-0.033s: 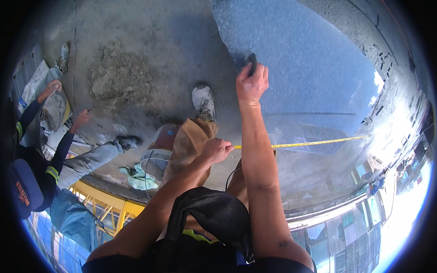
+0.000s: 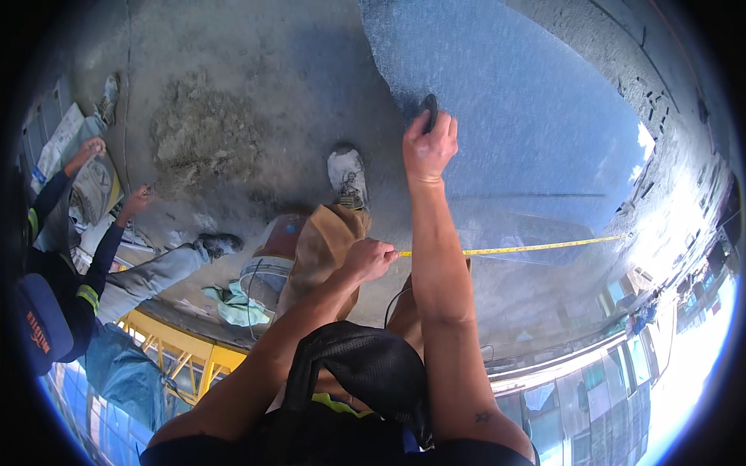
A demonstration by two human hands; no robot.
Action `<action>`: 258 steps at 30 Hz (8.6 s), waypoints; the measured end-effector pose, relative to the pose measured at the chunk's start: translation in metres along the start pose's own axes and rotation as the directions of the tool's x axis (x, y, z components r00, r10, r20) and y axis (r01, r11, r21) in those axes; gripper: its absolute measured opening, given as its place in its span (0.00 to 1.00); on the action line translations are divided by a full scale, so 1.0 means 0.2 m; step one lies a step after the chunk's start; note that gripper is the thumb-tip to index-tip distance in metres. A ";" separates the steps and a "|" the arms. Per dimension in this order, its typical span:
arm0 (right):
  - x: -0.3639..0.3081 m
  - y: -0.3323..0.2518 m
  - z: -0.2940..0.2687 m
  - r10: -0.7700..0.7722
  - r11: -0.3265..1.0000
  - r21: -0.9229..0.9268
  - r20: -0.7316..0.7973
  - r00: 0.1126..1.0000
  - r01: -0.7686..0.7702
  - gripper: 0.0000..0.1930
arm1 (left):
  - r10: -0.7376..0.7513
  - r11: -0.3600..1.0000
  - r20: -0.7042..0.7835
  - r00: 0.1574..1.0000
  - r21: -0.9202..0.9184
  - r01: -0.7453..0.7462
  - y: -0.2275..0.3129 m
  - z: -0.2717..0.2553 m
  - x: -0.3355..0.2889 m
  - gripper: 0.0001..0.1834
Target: The person measures a large stone tile with a tape measure and marks it with a pencil. They then use a spirit level and a straight edge to draw a straight line across the tile surface.
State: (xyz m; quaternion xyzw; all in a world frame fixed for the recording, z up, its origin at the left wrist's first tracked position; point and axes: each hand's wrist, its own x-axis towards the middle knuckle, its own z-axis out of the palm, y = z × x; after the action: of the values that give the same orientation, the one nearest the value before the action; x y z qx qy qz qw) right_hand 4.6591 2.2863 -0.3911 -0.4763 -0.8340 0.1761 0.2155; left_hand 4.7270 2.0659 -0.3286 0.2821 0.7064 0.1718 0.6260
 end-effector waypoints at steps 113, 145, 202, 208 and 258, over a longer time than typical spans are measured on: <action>0.03 0.00 0.07 -0.070 0.997 0.031 -0.133 0.989 0.074 0.07 | 0.018 0.999 0.013 1.000 -0.036 -0.017 -0.15 -0.04 0.04 0.16; 0.01 -0.01 0.07 -0.038 0.999 0.010 -0.121 0.992 0.040 0.05 | -0.063 0.997 0.086 0.994 -0.033 0.066 -0.14 -0.06 0.03 0.17; 0.00 -0.02 0.08 -0.029 1.000 0.007 -0.148 0.989 0.030 0.05 | -0.056 0.998 0.130 0.990 -0.010 0.057 -0.20 -0.10 0.01 0.16; 0.03 -0.03 0.10 -0.041 0.999 0.007 -0.190 0.981 0.043 0.06 | -0.064 0.998 0.175 0.983 0.029 0.060 -0.21 -0.08 0.01 0.17; 0.45 1.10 -2.00 0.377 0.925 0.297 -0.623 0.685 -0.238 0.07 | 0.107 0.854 -0.199 0.974 0.520 0.012 1.25 -1.11 0.77 0.19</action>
State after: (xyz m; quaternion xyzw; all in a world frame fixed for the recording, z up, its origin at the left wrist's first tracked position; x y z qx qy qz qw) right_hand 4.9869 2.5063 -0.1453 -0.6177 -0.5868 0.1066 0.5126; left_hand 4.5469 2.3799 -0.2661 0.4367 0.7844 0.0210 0.4400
